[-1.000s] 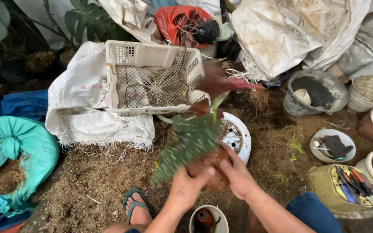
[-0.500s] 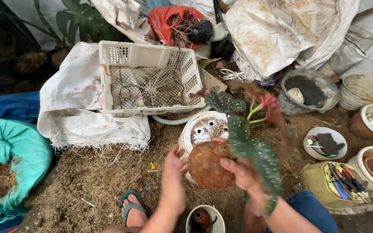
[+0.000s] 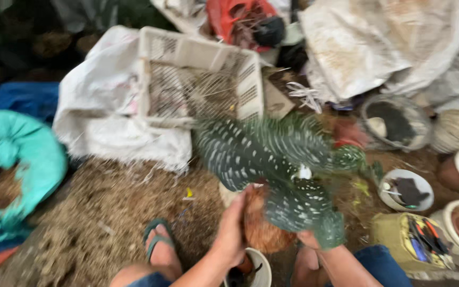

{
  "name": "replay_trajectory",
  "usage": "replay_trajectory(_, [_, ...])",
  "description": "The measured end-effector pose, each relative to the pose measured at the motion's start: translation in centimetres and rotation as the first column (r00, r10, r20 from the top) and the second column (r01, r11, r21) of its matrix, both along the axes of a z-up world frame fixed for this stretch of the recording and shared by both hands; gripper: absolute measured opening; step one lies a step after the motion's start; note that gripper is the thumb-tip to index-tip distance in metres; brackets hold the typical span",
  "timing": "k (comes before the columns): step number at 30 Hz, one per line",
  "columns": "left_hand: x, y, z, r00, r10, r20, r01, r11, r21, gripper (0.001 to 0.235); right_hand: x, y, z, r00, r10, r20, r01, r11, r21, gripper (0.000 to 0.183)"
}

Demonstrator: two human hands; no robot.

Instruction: The person wraps a plant's root ball with coconut coir, securing it with string. They handle the plant, pull string from a spool, and tie it around the coir to hold it in place.

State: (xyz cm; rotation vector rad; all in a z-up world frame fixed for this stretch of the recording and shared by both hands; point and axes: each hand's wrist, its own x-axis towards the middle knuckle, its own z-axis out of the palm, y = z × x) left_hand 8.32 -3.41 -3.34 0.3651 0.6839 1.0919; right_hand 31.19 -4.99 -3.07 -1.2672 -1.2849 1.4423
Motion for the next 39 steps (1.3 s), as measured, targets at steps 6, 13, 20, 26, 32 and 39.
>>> replay_trajectory(6, [1.2,3.7,0.6,0.939,-0.299,0.168,0.324,0.933,-0.155,0.063,-1.8,-2.3,-1.1,0.998,-0.032,0.055,0.033,0.999,-0.017,0.058])
replay_trajectory(13, [3.3,3.5,2.6,0.939,-0.323,0.117,0.330,0.943,-0.043,0.060,-5.1,-2.2,-1.4,0.996,0.070,0.054,-0.067,0.996,-0.066,0.051])
replay_trajectory(20, [0.7,2.8,3.2,0.953,-0.295,0.073,0.297,0.954,-0.026,0.057,-5.4,-0.8,0.0,0.987,0.120,0.102,-0.115,0.992,-0.056,0.045])
replay_trajectory(26, [-1.6,-0.1,3.6,0.964,-0.265,-0.008,0.265,0.964,-0.031,0.055,-3.8,-0.4,-3.2,0.970,0.213,-0.119,-0.217,0.976,-0.020,0.041])
replay_trajectory(32, [-1.4,-1.5,2.2,0.981,-0.194,-0.018,0.193,0.979,-0.065,0.052,-2.2,-2.8,-5.2,0.825,0.358,0.438,-0.424,0.904,0.060,0.051])
replay_trajectory(39, [-5.5,-2.3,1.8,0.982,-0.188,-0.012,0.186,0.980,-0.076,0.049,-3.5,-0.4,-3.0,0.799,0.590,0.116,-0.579,0.807,-0.117,0.055])
